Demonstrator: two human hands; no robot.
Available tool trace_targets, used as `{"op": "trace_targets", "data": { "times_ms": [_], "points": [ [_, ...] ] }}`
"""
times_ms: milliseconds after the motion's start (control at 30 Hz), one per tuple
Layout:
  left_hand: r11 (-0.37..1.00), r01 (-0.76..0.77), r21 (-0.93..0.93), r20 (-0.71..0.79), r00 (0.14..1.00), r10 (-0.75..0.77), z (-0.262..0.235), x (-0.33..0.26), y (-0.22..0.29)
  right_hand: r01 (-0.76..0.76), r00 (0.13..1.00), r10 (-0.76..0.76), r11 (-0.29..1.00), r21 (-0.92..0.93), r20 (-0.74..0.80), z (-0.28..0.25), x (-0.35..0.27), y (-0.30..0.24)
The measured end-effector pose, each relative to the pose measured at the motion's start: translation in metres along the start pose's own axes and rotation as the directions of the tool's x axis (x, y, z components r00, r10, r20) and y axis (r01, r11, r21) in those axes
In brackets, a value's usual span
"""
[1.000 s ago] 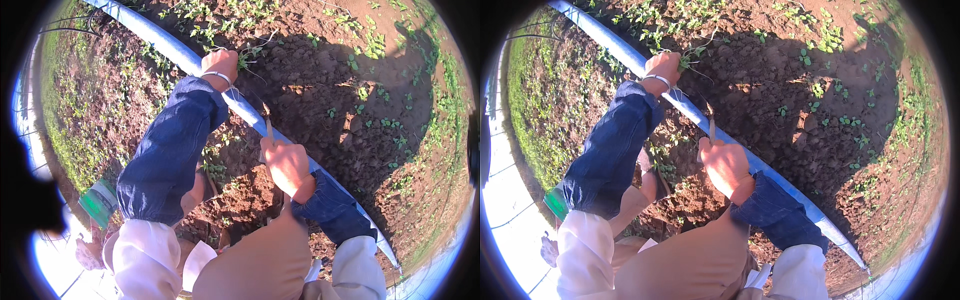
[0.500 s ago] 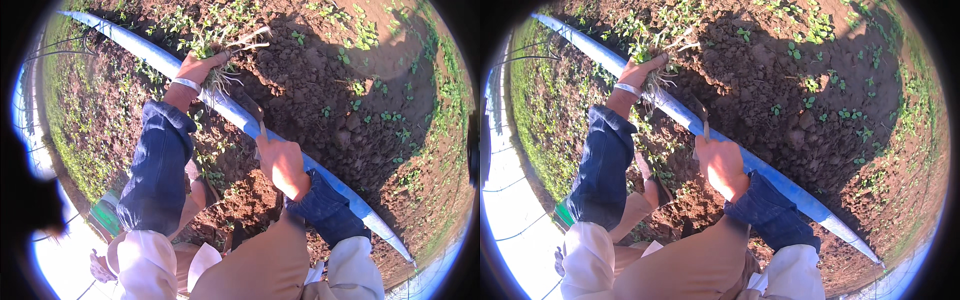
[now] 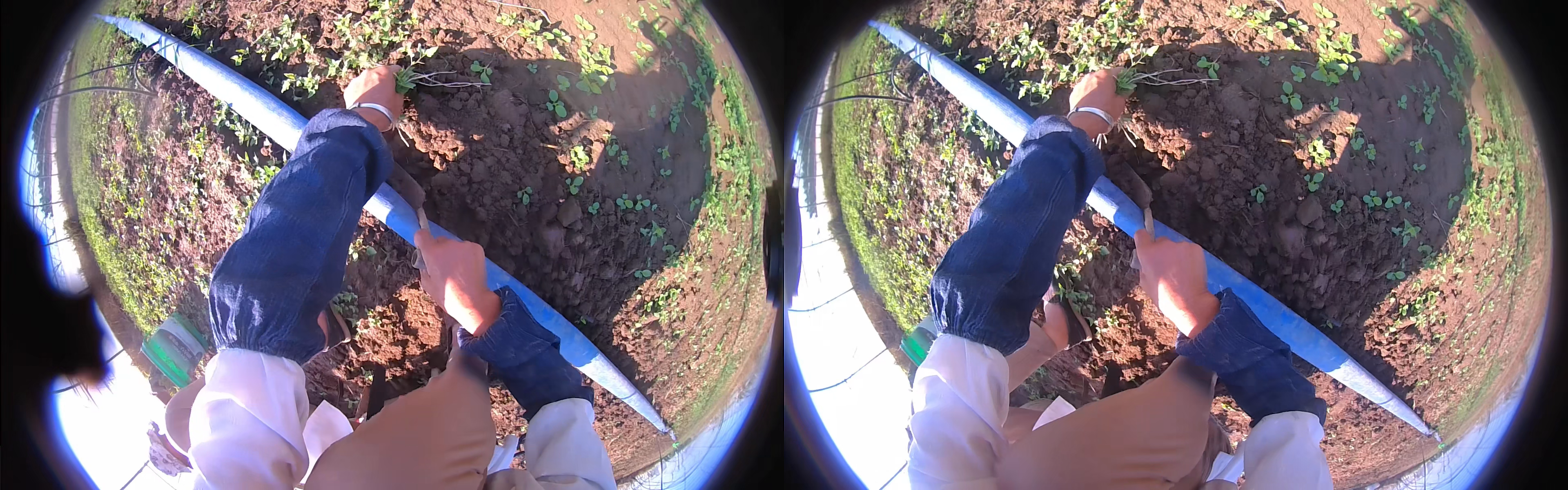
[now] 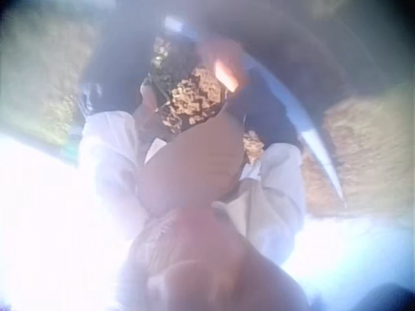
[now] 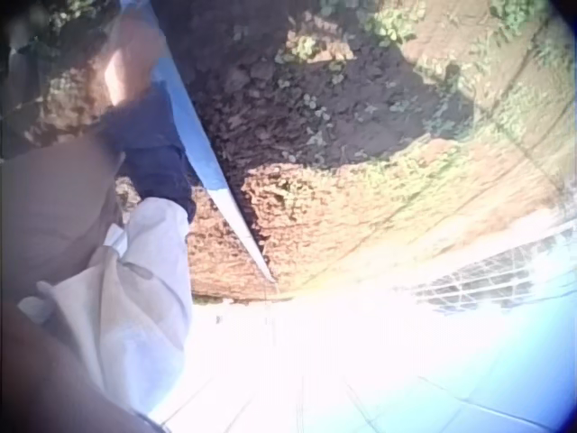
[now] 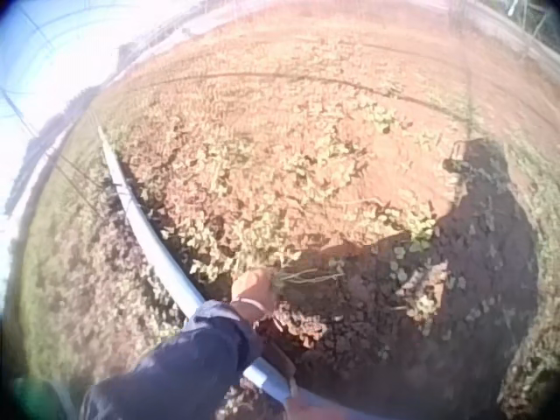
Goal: The person pulls weeds from the soil by hand and uses a trowel to dig around plants next to a blue irrigation pipe.
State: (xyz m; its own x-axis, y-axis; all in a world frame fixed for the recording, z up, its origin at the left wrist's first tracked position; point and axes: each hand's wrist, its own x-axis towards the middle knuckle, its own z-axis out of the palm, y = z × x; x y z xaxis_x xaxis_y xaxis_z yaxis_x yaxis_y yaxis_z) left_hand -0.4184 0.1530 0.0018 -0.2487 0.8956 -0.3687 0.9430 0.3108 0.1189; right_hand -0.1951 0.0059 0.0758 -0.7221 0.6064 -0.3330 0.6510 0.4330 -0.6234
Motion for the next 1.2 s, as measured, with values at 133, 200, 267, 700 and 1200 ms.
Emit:
{"op": "trace_targets", "data": {
  "times_ms": [133,200,267,700,1200],
  "points": [
    [0.233,0.260,-0.937,0.239,0.964,-0.113,-0.041,-0.029,-0.007,0.058,0.987,-0.060,0.998,-0.015,-0.147,-0.037,0.002,0.019],
    [0.147,0.210,-0.967,0.199,0.976,-0.086,-0.058,-0.058,-0.070,0.056,0.997,-0.069,0.938,-0.342,-0.024,-0.063,0.006,-0.013],
    [0.115,0.212,-0.971,0.212,0.977,-0.014,-0.116,-0.112,-0.095,0.096,0.988,-0.133,0.926,-0.364,-0.077,-0.065,0.002,-0.013],
    [0.854,0.208,-0.476,-0.708,0.486,-0.513,-0.225,-0.508,-0.330,0.043,0.989,-0.122,0.778,-0.627,-0.084,-0.094,0.013,-0.037],
    [0.544,0.838,0.041,-0.938,0.220,-0.268,-0.222,-0.899,-0.310,0.441,0.863,-0.504,0.786,-0.432,-0.036,-0.189,0.048,-0.128]
  ]
}}
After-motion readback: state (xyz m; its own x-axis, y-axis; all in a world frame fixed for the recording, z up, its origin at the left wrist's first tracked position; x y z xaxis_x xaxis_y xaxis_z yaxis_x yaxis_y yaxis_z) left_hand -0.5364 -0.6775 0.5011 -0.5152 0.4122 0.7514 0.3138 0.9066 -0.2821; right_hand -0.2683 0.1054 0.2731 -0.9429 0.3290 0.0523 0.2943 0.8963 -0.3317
